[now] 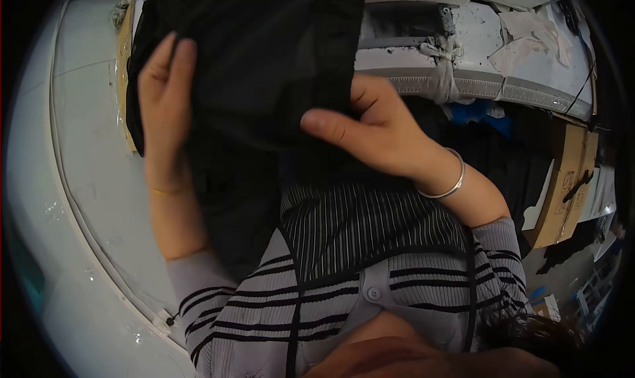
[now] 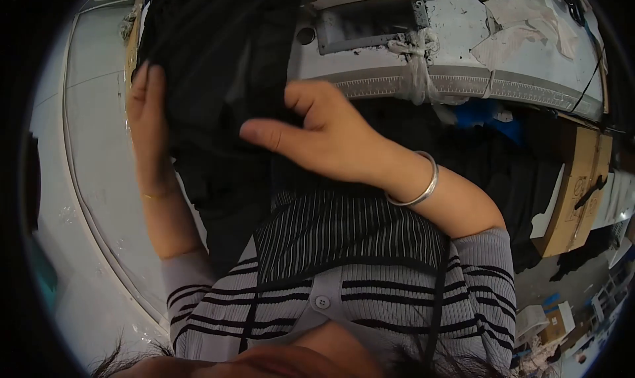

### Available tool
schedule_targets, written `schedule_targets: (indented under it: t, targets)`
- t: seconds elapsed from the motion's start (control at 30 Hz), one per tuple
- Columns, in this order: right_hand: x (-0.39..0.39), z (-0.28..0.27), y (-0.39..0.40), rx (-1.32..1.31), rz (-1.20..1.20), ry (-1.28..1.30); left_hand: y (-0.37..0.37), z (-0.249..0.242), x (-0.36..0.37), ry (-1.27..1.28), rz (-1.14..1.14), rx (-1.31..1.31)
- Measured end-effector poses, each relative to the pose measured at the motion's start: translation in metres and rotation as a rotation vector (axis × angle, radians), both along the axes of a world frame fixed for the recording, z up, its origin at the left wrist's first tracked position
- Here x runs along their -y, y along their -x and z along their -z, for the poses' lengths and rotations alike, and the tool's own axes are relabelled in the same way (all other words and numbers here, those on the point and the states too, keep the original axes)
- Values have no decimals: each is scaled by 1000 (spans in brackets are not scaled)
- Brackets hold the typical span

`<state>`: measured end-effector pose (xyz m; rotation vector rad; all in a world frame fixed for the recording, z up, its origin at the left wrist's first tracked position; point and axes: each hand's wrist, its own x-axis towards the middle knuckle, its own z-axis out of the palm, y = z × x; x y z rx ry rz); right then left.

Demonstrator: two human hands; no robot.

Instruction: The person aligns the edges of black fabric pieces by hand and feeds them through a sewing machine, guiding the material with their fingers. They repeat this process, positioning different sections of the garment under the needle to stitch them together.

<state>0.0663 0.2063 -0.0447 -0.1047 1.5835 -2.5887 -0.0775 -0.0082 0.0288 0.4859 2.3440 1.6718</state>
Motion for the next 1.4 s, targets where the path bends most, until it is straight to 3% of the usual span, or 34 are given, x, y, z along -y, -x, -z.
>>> schedule_targets:
  t: [0.03,0.07,0.1,0.17,0.23,0.3,0.37,0.47,0.53,0.57,0.63,0.7,0.73,0.77,0.87,0.93,1.0,1.07,1.13,1.17,1.23,1.37,1.4]
  targets:
    - [13,6,-6,-35,-12,45,18,-15,2,173,-18,-116]
    - [25,11,-12,-70,-27,91,29,-18,-7,169,-23,-117]
    - [34,24,-18,-89,-79,-95,38,-19,-16,647,-59,-707]
    - [40,33,-27,-195,-77,-437,31,-5,-21,1120,-95,-1300]
    - [44,36,-38,-93,-140,-470,8,30,-15,329,-90,-726]
    - [48,30,-44,14,-198,-511,-44,44,-29,276,105,-626]
    - [46,20,-45,37,-442,-455,-51,75,-31,377,44,-756]
    - [37,20,-41,72,-575,-624,-34,100,-5,380,43,-656]
    - [41,30,-38,-143,55,-417,-27,101,0,365,123,-584]
    - [24,32,-37,179,4,-573,-31,101,1,352,113,-630]
    - [17,37,-19,-19,575,-480,-37,101,-7,340,112,-678]
    - [1,36,6,-140,746,-382,-46,103,-25,-53,-45,-531]
    - [-6,38,18,-160,761,-373,-51,100,-40,-50,-38,-532]
    - [-11,37,25,-162,766,-371,-56,94,-57,30,-75,-712]
    - [-15,30,33,-76,547,-364,-51,92,-59,216,-128,-945]
    - [-10,21,24,-41,574,-328,-42,89,-42,243,-75,-840]
    - [-11,19,18,-74,616,-290,-42,80,-40,110,-116,-753]
    - [-15,19,14,-107,647,-250,-50,64,-39,-192,-287,-297]
    - [-19,14,13,-244,679,-518,-40,56,-31,-259,-210,-287]
    - [-21,9,13,-245,677,-518,-38,46,-32,-178,-149,-438]
    - [-26,1,13,-337,638,-922,-39,21,-46,-102,-86,-592]
    - [-23,7,25,-440,678,-1054,-57,-5,-62,266,87,-1086]
    - [-23,10,25,-480,738,-1022,-68,-8,-64,312,118,-1078]
